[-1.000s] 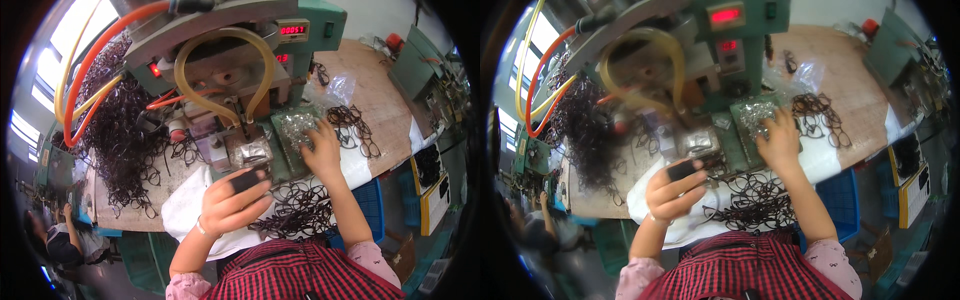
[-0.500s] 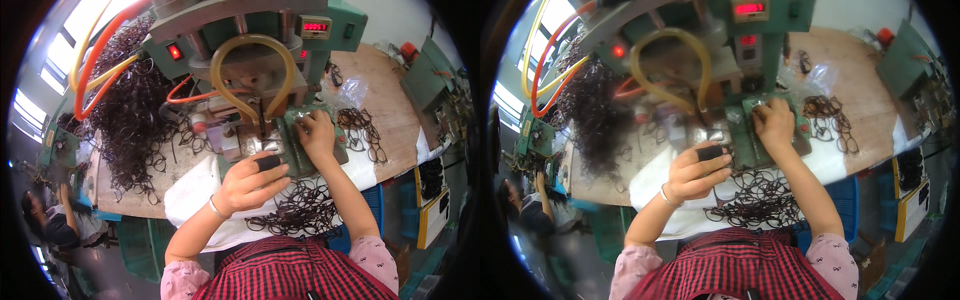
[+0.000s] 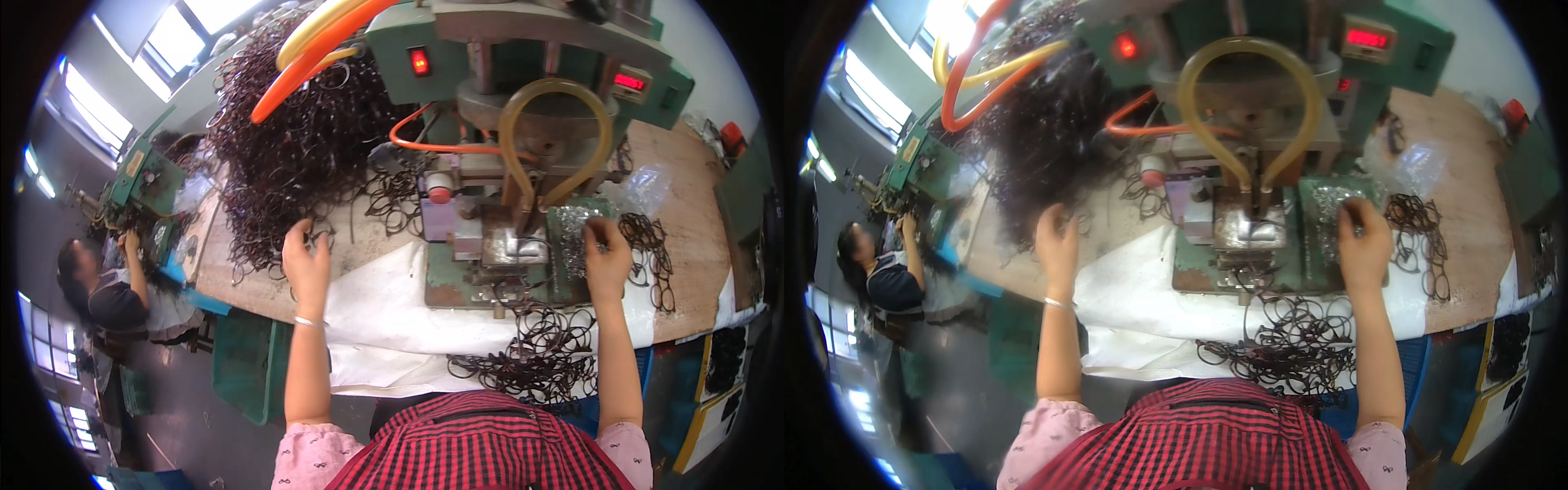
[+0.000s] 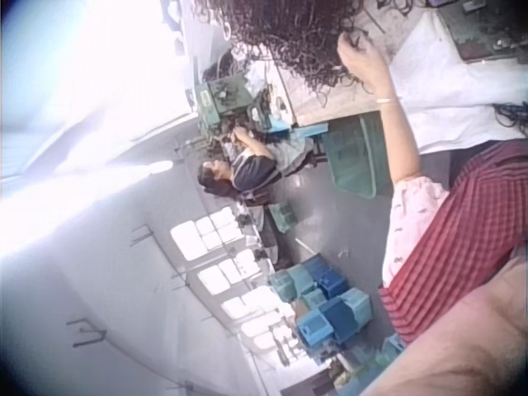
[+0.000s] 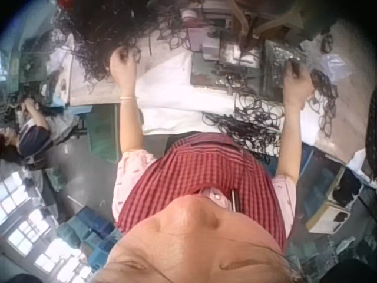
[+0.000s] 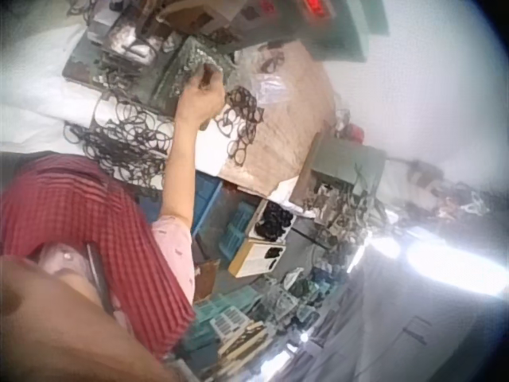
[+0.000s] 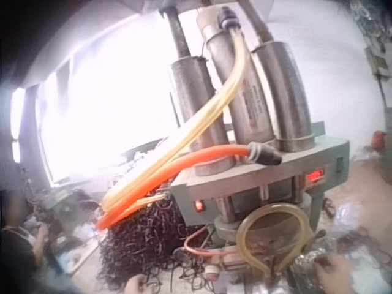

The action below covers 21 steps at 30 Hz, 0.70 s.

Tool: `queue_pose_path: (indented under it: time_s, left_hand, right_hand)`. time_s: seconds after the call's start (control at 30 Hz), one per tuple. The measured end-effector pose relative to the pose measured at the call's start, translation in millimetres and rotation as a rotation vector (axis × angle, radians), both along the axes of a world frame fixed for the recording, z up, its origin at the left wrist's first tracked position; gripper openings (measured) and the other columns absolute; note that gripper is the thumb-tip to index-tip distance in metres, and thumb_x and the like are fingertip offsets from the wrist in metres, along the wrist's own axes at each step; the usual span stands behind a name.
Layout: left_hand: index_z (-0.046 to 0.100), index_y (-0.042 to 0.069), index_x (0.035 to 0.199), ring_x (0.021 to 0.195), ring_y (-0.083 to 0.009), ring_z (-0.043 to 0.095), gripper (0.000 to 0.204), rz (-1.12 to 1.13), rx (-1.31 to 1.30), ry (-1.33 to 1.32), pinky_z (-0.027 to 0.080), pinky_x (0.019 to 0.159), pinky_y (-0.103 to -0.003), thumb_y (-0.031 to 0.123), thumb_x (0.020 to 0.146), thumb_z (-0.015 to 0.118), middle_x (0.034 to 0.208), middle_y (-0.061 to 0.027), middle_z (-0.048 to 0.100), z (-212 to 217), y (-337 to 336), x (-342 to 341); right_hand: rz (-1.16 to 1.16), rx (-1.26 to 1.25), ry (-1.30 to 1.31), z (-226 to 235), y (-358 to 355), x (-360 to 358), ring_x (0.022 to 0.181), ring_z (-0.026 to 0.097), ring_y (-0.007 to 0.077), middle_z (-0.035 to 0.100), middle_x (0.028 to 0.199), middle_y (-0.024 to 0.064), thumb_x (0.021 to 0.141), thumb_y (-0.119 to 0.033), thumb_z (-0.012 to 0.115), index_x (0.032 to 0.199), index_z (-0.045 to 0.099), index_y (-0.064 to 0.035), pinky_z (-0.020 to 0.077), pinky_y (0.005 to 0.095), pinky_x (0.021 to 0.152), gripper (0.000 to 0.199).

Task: The person repeatedly picks up eyeglass frames and small metal components, places them into a press machine, and removes the assembled units. The person also occasionally wipes the machine surface with a white cloth. Finished glasses are placed into a blue bin.

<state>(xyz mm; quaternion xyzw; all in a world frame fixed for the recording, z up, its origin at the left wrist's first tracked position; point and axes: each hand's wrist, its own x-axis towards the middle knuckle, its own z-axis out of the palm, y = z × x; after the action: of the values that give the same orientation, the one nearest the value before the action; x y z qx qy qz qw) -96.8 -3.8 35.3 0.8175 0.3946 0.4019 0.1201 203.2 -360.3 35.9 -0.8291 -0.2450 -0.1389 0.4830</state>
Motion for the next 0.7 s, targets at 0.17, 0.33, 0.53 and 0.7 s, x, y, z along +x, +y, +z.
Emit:
queue_pose_path:
  time_s: [0.17,0.33,0.53,0.7]
  left_hand:
    - [0.058,-0.001,0.115,0.105,-0.0419,0.061,0.047,0.268,-0.082,0.149,0.049,0.088,-0.046,0.029,0.082,0.075,0.113,-0.0216,0.064,-41.6,63.3,52.2]
    - [0.054,-0.002,0.111,0.079,-0.0407,0.065,0.041,0.259,-0.175,0.07,0.052,0.071,-0.044,0.026,0.085,0.069,0.083,-0.0148,0.069,-59.0,46.8,69.1]
    - [0.062,0.002,0.091,0.069,-0.011,0.063,0.018,-0.311,-0.98,-0.13,0.044,0.055,-0.026,0.015,0.1,0.053,0.077,-0.0048,0.068,2.5,-42.6,62.0]
    - [0.062,0.002,0.109,0.07,-0.0072,0.054,0.016,-0.489,-0.761,-0.522,0.046,0.061,-0.019,0.013,0.102,0.053,0.089,-0.0002,0.062,14.6,-77.1,57.7]
  right_hand:
    - [0.053,0.205,0.218,0.3,10.7,-1.8,0.078,0.065,0.0161,0.073,0.088,0.0092,0.082,-0.007,0.074,0.095,0.072,-0.0005,0.0501,0.0276,0.075,0.014]
    - [0.021,0.127,0.318,9.3,-17.1,-24.5,0.08,0.064,0.0125,0.073,0.09,0.0066,0.082,-0.005,0.073,0.095,0.075,-0.0005,0.0496,0.0253,0.076,0.014]
    - [0.377,0.164,0.225,74.4,3.8,-51.8,0.089,0.068,0.0146,0.074,0.096,0.0084,0.084,-0.003,0.071,0.099,0.074,-0.0009,0.0516,0.0263,0.082,0.015]
    - [0.435,0.321,0.303,72.9,51.3,-53.7,0.091,0.065,0.0129,0.07,0.096,0.0066,0.082,-0.002,0.07,0.109,0.064,0.001,0.0498,0.0265,0.081,0.029]
